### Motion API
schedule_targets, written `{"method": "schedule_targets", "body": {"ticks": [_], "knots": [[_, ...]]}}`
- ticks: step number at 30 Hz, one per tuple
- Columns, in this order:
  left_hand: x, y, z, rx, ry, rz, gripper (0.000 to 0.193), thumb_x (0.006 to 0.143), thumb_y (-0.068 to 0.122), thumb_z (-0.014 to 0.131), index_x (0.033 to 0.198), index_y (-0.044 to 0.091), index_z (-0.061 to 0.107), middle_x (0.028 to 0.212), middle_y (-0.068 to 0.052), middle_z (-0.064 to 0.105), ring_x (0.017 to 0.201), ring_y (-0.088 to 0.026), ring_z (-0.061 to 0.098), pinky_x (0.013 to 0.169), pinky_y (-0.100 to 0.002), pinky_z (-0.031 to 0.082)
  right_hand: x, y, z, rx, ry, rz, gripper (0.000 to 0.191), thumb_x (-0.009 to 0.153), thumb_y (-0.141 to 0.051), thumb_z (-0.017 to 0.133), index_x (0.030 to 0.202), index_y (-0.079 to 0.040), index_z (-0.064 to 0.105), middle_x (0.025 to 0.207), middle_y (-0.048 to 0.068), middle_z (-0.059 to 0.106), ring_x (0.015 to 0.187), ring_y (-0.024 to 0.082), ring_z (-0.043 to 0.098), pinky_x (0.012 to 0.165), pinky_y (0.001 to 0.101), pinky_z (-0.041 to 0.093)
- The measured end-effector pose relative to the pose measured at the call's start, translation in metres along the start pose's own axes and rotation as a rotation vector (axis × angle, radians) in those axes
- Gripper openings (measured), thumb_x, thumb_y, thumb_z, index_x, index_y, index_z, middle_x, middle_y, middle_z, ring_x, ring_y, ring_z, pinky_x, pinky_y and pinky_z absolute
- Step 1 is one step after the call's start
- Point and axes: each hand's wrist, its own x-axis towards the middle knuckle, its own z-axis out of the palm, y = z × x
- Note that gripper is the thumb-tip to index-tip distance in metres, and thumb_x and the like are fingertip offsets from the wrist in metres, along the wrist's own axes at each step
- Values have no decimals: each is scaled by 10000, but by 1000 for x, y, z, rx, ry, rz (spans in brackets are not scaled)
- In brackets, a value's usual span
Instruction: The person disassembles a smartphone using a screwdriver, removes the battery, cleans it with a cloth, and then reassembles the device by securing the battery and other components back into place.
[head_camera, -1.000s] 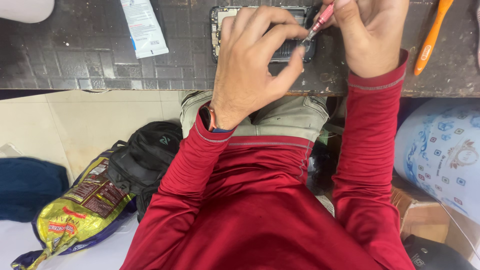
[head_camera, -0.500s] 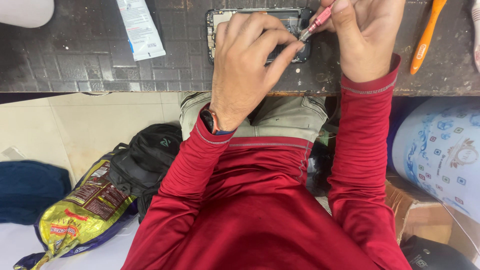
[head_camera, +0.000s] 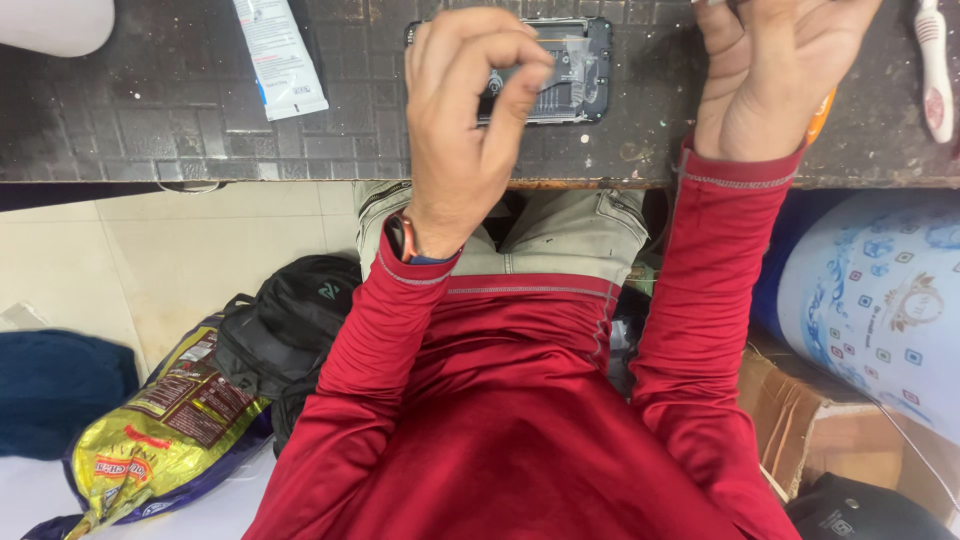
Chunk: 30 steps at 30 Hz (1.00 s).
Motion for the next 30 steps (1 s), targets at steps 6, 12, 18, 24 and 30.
{"method": "schedule_targets", "body": {"ticks": [6, 12, 18, 24, 30], "knots": [[-11, 15, -4, -210, 77, -114, 217, 1174, 158, 508, 1035, 33, 618, 1090, -74, 619, 1027, -186, 587, 953, -287, 472, -8, 1, -9, 38, -47, -23, 557, 1128, 79, 694, 1507, -103, 330, 1168, 100, 551, 941, 185, 581, 879, 323, 525], [-42, 40, -10, -464, -9, -274, 346, 1178, 182, 417, 913, -2, 541, 1023, -96, 582, 886, -157, 554, 801, -266, 448, -16, 3, -12, 82, -4, -22, 507, 1126, 18, 698, 1498, -81, 368, 1081, 105, 554, 921, 213, 588, 879, 338, 535], [-64, 57, -12, -492, -145, -339, 283, 1138, 172, 443, 929, 14, 551, 1036, -102, 598, 800, -148, 529, 763, -268, 457, -14, 5, -22, 118, 41, -5, 484, 1136, 26, 674, 1488, -87, 361, 1107, 108, 562, 933, 214, 591, 895, 347, 539], [-53, 56, -15, -321, -117, -195, 118, 1099, 107, 574, 1023, 17, 572, 1055, -102, 601, 969, -216, 594, 902, -315, 492, -11, 8, -23, 95, 43, -12, 506, 1135, 39, 682, 1493, -83, 345, 1090, 106, 548, 923, 222, 590, 895, 364, 544], [-7, 40, -14, -154, -65, -114, 55, 1098, 63, 657, 1083, 25, 619, 1114, -84, 611, 1032, -209, 622, 934, -310, 515, -10, 3, -16, 101, 80, -28, 571, 1109, 37, 685, 1517, -96, 307, 1112, 115, 561, 939, 229, 606, 905, 375, 558]]}}
